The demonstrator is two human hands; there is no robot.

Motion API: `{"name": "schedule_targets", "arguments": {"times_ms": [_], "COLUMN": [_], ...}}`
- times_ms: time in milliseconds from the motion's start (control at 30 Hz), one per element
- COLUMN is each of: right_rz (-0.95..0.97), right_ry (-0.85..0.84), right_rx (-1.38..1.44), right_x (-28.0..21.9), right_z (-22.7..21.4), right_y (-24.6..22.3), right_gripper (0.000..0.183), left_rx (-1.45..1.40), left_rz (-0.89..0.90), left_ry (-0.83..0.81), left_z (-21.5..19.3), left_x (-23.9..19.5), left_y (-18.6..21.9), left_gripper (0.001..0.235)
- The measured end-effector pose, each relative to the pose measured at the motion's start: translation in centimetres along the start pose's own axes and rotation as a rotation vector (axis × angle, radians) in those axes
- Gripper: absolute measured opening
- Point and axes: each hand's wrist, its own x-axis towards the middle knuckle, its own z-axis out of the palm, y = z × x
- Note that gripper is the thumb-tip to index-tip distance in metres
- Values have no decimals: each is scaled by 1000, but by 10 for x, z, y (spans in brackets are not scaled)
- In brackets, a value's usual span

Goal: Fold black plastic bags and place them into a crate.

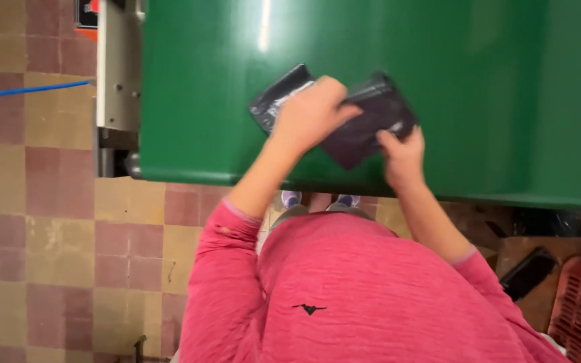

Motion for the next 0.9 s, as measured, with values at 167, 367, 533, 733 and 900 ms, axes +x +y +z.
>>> {"name": "schedule_targets", "arguments": {"times_ms": [167, 367, 533, 733, 900], "right_rz": [135, 38, 196, -284, -522], "right_ry": [-30, 36, 80, 27, -77], "right_rx": [-167, -354, -356, -1320, -1292], "right_x": [14, 33, 40, 30, 23], "right_z": [87, 92, 91, 98, 56], "right_y": [46, 70, 65, 32, 20], "right_gripper": [37, 25, 43, 77, 91], "left_rx": [49, 210, 313, 265, 97], "left_rz": [-142, 4, 1, -162, 10], "left_ry": [57, 78, 27, -12, -59], "left_z": [2, 54, 37, 62, 51], "left_x": [-19, -16, -4, -10, -16], "left_y": [-131, -176, -149, -144, -91], "left_gripper": [40, 43, 58, 40, 30]}}
